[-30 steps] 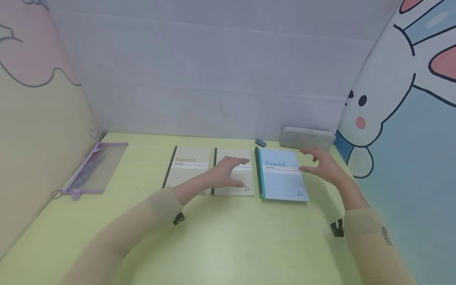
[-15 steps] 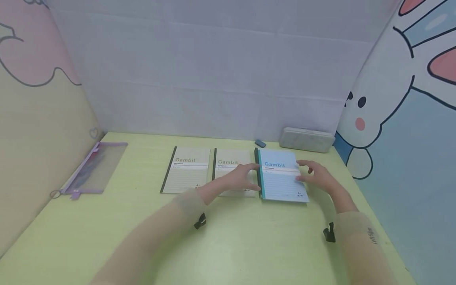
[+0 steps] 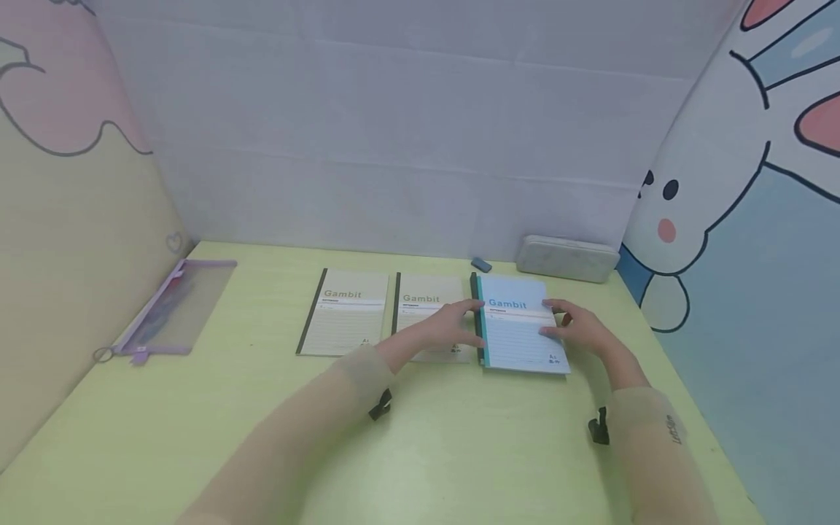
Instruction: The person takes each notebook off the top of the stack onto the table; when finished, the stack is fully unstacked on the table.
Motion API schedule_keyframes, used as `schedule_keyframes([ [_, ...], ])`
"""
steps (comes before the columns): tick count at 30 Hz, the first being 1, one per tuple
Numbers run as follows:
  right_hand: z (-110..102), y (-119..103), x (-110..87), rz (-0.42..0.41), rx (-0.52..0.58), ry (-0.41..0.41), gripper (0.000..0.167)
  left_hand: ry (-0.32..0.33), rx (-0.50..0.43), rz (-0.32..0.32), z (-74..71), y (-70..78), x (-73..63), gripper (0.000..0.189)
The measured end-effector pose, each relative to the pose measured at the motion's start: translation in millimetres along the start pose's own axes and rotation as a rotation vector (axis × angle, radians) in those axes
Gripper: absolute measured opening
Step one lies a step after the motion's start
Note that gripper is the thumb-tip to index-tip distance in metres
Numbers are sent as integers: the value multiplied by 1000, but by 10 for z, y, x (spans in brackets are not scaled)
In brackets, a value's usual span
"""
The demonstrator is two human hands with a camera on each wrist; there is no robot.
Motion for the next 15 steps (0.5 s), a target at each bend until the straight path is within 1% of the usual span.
schedule_keyframes([
  [5, -18, 10, -16, 7, -34, 20, 76, 5, -9, 5, -3, -6, 44, 85],
  [10, -60, 2, -14, -6, -65, 65, 76, 9, 2, 4, 0, -9, 55, 88],
  [12, -81, -21, -23, -23, -60, 92, 76, 9, 14, 3, 4, -11, 52, 88],
  [15, -106, -64, -46, -51, -19, 128, 74, 10, 21, 4, 11, -13, 45, 88],
])
Point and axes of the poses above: each hand's wrist, its own x-axis towards the middle knuckle, its own z-axis out of the palm, y = z × x, the point moved 8 cm from there along x, towards the middle knuckle, and after that the axes turned 5 degrees about -y, right-handed, at the moved point
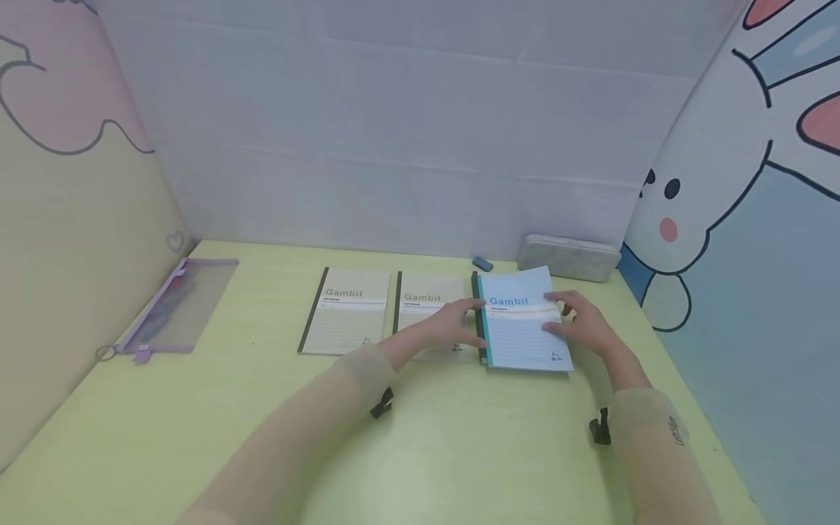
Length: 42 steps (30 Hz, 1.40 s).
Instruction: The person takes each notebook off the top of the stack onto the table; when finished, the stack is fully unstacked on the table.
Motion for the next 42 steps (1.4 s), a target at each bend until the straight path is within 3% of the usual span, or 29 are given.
schedule_keyframes([
  [9, -20, 19, -62, 108, 290, -26, 73, 13, 40, -16, 17, -18, -29, 92],
  [13, -79, -28, -93, 99, 344, 0, 70, 21, 25, -24, 11, -32, -32, 96],
  [17, -130, -92, -109, 101, 351, 7, 68, 39, -17, -4, -10, -31, -28, 94],
  [28, -275, -307, -84, 59, 355, 10, 69, 169, -122, 35, -133, -14, -26, 87],
  [42, -435, -623, -35, 56, 338, 5, 67, 263, -202, 76, -453, 85, -202, 85],
])
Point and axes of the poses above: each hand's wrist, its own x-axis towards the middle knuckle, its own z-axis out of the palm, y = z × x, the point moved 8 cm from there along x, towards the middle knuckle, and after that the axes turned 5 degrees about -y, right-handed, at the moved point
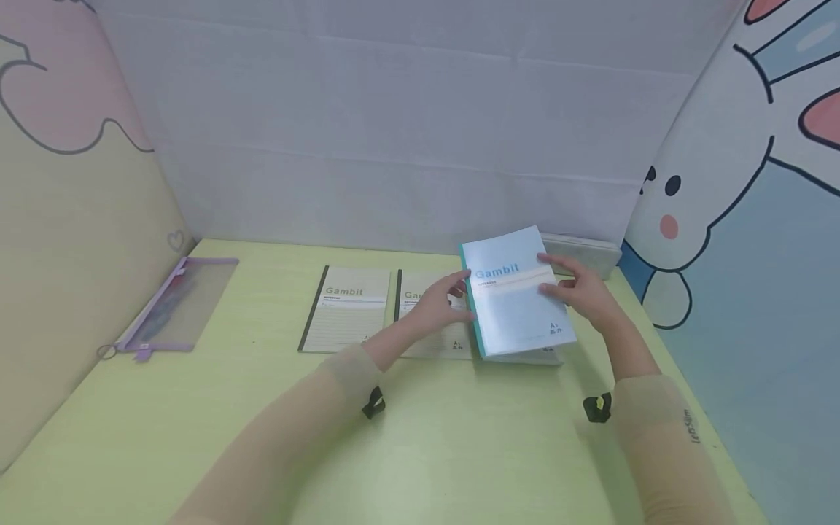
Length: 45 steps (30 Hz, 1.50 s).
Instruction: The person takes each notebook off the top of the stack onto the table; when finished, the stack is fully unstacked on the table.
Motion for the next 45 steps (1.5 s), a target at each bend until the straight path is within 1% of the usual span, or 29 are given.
schedule_keyframes([
  [5, 2, -134, 12, -11, -9, -1, 68, 30, -30, 5, -151, 58, -51, 85],
  [9, 9, -282, 20, -25, -45, 18, 69, 45, -62, 15, -275, 85, -103, 83],
  [15, 21, -511, 41, -57, -94, 52, 68, 37, -144, 0, -443, 84, -167, 83],
  [18, 55, -623, 70, -70, -107, 56, 68, 41, -166, -12, -550, 76, -204, 83],
  [23, 183, -839, 138, -136, -63, 41, 64, 59, -173, -27, -776, 57, -301, 82],
  [28, 298, -1058, 186, -188, -39, 52, 63, 97, -168, -38, -1013, 18, -405, 81],
  [33, 406, -1276, 233, -229, 57, 39, 65, 144, -179, -49, -1233, -5, -513, 80],
  [35, 464, -1357, 255, -240, 99, 27, 66, 163, -180, -58, -1326, -20, -575, 80],
  [38, 564, -1474, 283, -256, 127, 14, 68, 187, -175, -61, -1473, -47, -689, 79],
  [43, 757, -1705, 325, -336, 158, -3, 71, 212, -145, -32, -1735, -103, -875, 78],
  [45, 845, -1780, 347, -354, 170, -4, 71, 222, -135, -24, -1834, -138, -945, 78],
])
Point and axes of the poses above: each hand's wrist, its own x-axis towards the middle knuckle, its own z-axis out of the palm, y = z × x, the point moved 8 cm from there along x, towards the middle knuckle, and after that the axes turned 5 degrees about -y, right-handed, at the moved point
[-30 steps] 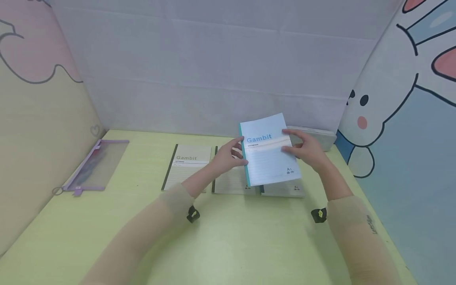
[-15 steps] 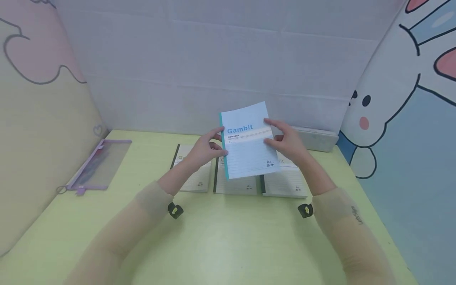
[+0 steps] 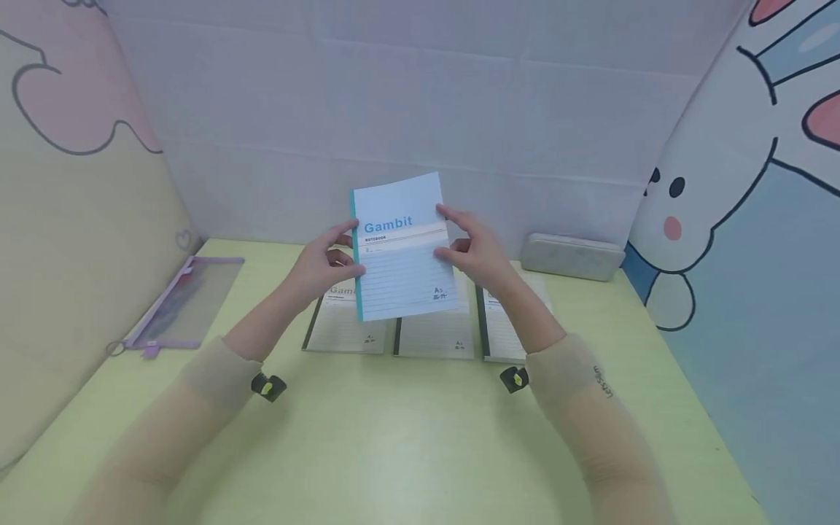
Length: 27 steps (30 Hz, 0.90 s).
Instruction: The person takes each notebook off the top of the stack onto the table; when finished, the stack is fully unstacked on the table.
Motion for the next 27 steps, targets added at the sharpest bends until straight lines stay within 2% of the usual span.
schedule_keyframes([
  [6, 273, -24, 110, 3, 95, 27, 61, 24, 3, -8, -276, -148, -148, 75],
  [10, 525, 33, 170, 32, 166, 34, 47, 36, -28, -46, -441, -318, -263, 73],
  [13, 725, 71, 194, 58, 203, 9, 43, 44, -34, -82, -565, -442, -342, 72],
  [19, 1113, 83, 246, 11, 339, -121, 58, 31, 7, -106, -821, -586, -461, 71],
  [23, 1404, 133, 267, 5, 411, -199, 68, -9, 17, -124, -985, -705, -517, 70],
  [27, 1673, 214, 301, 31, 428, -228, 74, -65, 48, -151, -1121, -857, -560, 71],
])
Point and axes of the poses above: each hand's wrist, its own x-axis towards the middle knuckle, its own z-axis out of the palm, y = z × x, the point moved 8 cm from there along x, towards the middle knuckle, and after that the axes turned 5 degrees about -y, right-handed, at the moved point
